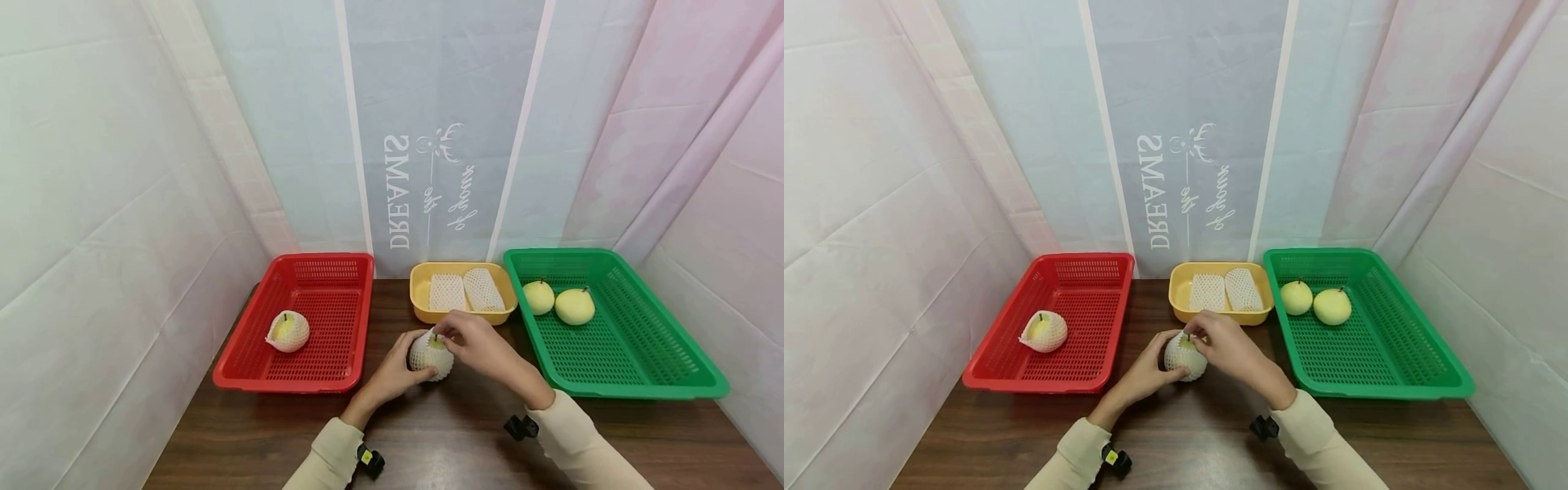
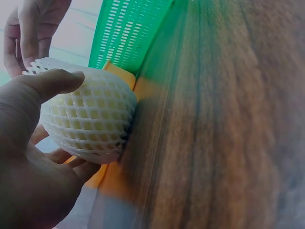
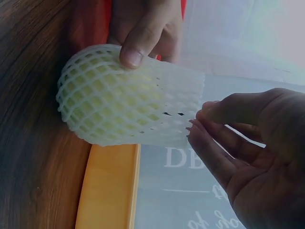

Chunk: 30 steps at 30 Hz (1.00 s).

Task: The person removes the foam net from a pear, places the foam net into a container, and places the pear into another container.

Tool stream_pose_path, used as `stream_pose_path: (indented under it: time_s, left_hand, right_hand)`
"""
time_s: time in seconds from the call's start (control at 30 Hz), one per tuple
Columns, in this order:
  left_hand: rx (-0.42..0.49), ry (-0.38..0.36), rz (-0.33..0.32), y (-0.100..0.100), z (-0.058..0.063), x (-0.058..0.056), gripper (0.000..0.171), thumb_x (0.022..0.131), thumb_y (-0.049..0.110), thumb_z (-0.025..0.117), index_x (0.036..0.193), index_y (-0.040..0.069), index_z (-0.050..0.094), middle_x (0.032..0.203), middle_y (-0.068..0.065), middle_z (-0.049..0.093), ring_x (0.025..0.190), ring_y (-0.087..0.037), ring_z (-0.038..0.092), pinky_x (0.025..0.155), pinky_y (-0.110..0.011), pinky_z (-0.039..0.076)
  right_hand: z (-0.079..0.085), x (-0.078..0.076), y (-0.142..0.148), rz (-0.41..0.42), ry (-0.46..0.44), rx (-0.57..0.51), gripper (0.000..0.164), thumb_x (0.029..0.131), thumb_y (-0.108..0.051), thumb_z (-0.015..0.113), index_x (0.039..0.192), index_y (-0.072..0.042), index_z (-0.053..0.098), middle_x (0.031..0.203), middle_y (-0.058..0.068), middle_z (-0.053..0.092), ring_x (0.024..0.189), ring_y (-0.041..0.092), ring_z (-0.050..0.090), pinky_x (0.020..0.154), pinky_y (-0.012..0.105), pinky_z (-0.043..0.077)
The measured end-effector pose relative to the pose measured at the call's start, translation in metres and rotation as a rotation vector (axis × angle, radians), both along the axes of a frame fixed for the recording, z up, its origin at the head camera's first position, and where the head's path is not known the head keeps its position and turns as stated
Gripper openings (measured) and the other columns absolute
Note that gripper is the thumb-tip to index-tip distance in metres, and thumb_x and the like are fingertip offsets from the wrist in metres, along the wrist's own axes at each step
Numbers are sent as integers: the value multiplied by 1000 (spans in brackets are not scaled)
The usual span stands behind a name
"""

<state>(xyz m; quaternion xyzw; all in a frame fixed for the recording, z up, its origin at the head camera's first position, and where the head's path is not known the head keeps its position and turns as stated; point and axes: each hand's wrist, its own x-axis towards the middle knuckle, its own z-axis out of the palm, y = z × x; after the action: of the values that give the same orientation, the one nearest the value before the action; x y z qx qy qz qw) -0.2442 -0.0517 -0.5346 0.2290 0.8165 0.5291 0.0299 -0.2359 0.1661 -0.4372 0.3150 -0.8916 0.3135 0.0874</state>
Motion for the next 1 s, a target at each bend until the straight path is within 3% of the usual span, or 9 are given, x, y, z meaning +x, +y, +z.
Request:
stream_pose_path:
  time_s: [0.33, 0.73, 1.0]
  left_hand:
    - [-11, -19, -6, -1, 0, 0, 75, 91, 31, 86, 155, 17, 48, 148, -7, 53, 134, -23, 55, 109, -45, 48]
    - [-8, -34, -14, -1, -1, 0, 77, 90, 32, 87, 154, 18, 47, 147, -6, 53, 134, -23, 54, 112, -46, 46]
    - [11, -48, -17, -2, -3, 0, 80, 89, 29, 88, 155, 20, 45, 150, -6, 52, 135, -23, 53, 111, -46, 46]
  right_hand:
    - [-4, -3, -8, -15, 94, 134, 23, 89, -2, 83, 109, -10, 75, 111, 3, 73, 101, 23, 72, 85, 40, 61]
    - [-7, -3, -12, 21, 13, 247, 45, 85, -5, 86, 126, -8, 70, 132, 10, 67, 118, 28, 68, 93, 46, 60]
    - [-12, -5, -15, 26, 1, 290, 48, 80, -3, 89, 124, -6, 69, 125, 10, 67, 107, 26, 68, 85, 43, 59]
